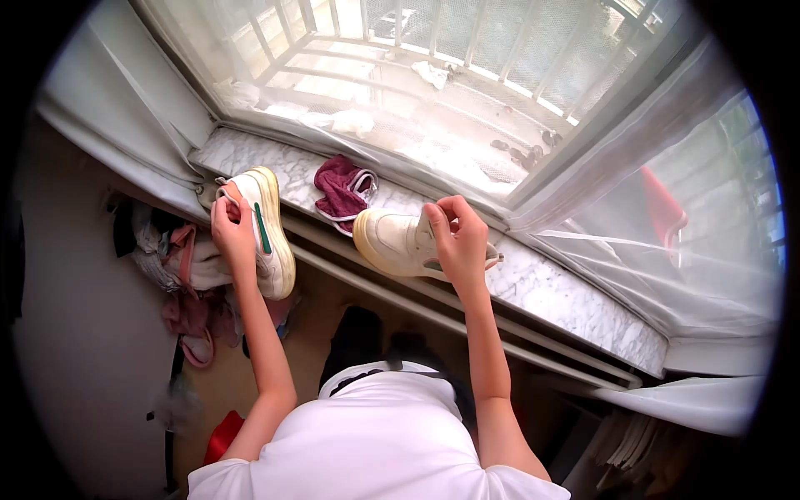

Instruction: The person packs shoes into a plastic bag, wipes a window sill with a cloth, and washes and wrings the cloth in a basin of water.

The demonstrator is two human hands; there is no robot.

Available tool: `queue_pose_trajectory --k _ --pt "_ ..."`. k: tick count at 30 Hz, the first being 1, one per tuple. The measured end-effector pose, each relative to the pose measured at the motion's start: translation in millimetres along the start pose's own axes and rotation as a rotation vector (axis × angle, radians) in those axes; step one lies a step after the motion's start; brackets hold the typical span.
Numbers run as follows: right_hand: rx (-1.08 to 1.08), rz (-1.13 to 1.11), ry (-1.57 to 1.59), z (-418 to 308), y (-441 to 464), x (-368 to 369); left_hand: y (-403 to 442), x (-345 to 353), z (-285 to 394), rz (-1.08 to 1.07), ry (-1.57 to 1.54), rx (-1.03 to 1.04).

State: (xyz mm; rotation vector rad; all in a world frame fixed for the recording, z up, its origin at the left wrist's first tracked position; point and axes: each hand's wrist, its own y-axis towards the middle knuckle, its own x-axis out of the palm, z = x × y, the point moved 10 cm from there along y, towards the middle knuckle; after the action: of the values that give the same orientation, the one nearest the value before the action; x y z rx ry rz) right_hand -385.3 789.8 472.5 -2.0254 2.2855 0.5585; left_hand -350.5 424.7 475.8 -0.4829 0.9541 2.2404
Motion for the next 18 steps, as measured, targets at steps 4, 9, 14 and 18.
queue_pose_trajectory --k 4,9,14,18 --pt "0.021 0.1 -0.059 11.0 15.6 9.9 45.3 54.2 -16.3 -0.173 0.151 0.005" --pt "0.136 0.235 -0.005 41.2 20.2 19.9 74.3 106.7 -32.8 -0.369 0.287 0.111" --pt "0.206 0.268 0.017 74.3 16.0 39.4 79.8 144.2 -40.7 -0.461 0.174 0.179" --pt "0.286 0.291 0.038 84.6 13.0 52.4 75.5 154.3 -37.7 -0.578 0.137 0.225"
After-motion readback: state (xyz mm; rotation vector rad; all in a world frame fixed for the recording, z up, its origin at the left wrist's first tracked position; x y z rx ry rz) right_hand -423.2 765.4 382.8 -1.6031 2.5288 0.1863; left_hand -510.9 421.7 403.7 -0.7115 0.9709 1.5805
